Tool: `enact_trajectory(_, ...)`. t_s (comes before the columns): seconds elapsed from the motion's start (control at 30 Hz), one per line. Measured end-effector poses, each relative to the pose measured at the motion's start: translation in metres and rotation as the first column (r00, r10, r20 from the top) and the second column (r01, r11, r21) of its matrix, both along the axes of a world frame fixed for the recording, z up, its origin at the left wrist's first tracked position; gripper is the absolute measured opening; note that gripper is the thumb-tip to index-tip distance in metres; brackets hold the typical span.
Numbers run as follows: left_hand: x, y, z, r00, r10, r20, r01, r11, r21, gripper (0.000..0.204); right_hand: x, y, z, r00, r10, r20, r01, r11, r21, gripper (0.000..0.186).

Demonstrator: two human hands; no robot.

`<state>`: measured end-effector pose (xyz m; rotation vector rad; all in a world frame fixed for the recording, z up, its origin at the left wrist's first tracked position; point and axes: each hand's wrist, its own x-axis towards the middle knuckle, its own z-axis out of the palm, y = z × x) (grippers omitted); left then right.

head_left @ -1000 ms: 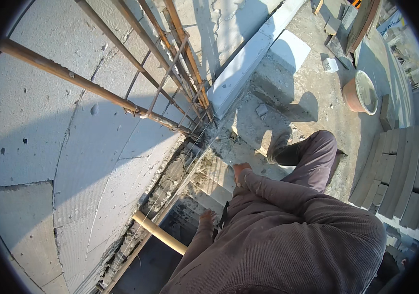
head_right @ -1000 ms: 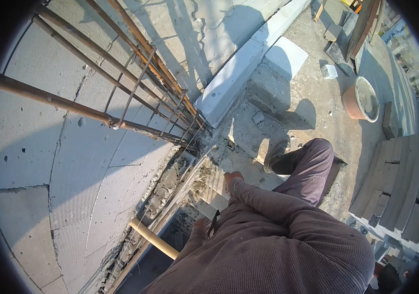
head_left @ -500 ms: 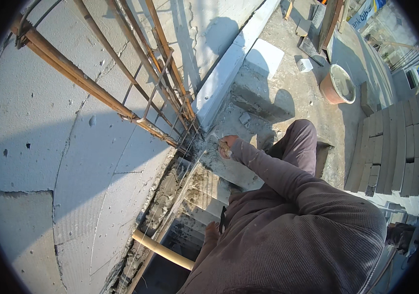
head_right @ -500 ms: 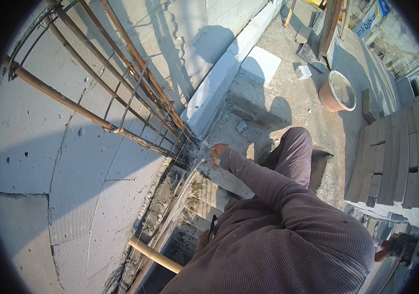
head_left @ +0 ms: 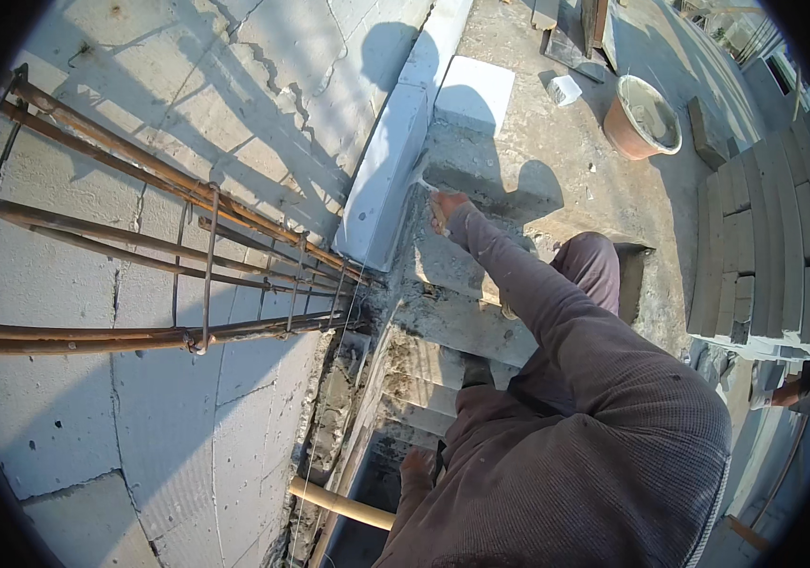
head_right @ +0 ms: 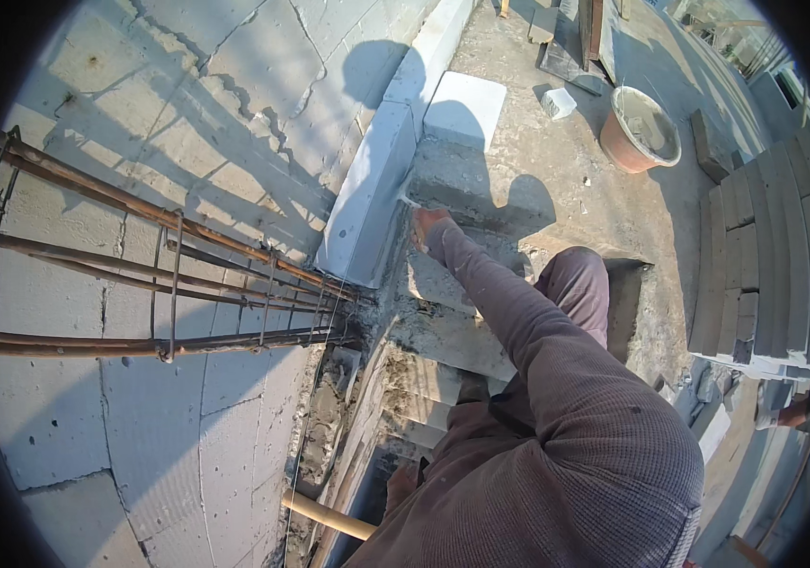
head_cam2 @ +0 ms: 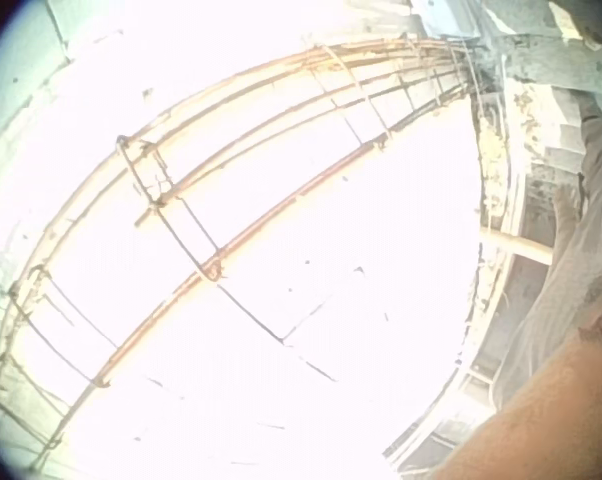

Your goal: Laying AAC blocks and applying mortar using a trowel for wall construction.

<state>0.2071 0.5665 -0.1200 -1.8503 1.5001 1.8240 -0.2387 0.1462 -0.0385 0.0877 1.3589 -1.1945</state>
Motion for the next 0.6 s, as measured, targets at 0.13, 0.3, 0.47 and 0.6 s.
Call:
enact_trajectory(0.13, 0.006, 0.001, -0.009, 0.815, -0.502, 0.29, 0.528, 0.849, -0.016, 0.039, 0.0, 0.013, -0.017, 0.996, -0.025, -0.091, 0.035, 0.994, 0.1, 0.029)
enact_trajectory(0.3, -0.013, -0.019, -0.013, 0.961, -0.252, 0.112, 0.27, 0.941, -0.202, 0.039, -0.02, 0.005, -0.043, 0.837, 0.145, -0.527, -0.121, 0.989, 0.08, 0.032)
enact_trajectory(0.47, -0.012, -0.039, -0.008, 0.818, -0.546, 0.182, 0.574, 0.797, -0.187, 0.044, 0.037, 0.016, -0.008, 0.762, 0.338, -0.552, -0.2, 0.934, 0.296, 0.043)
enact_trajectory(0.6, -0.028, -0.037, -0.011, 0.924, 0.367, -0.109, -0.368, 0.93, 0.015, 0.047, 0.056, 0.023, -0.033, 0.724, 0.311, -0.616, -0.2, 0.949, 0.244, 0.044)
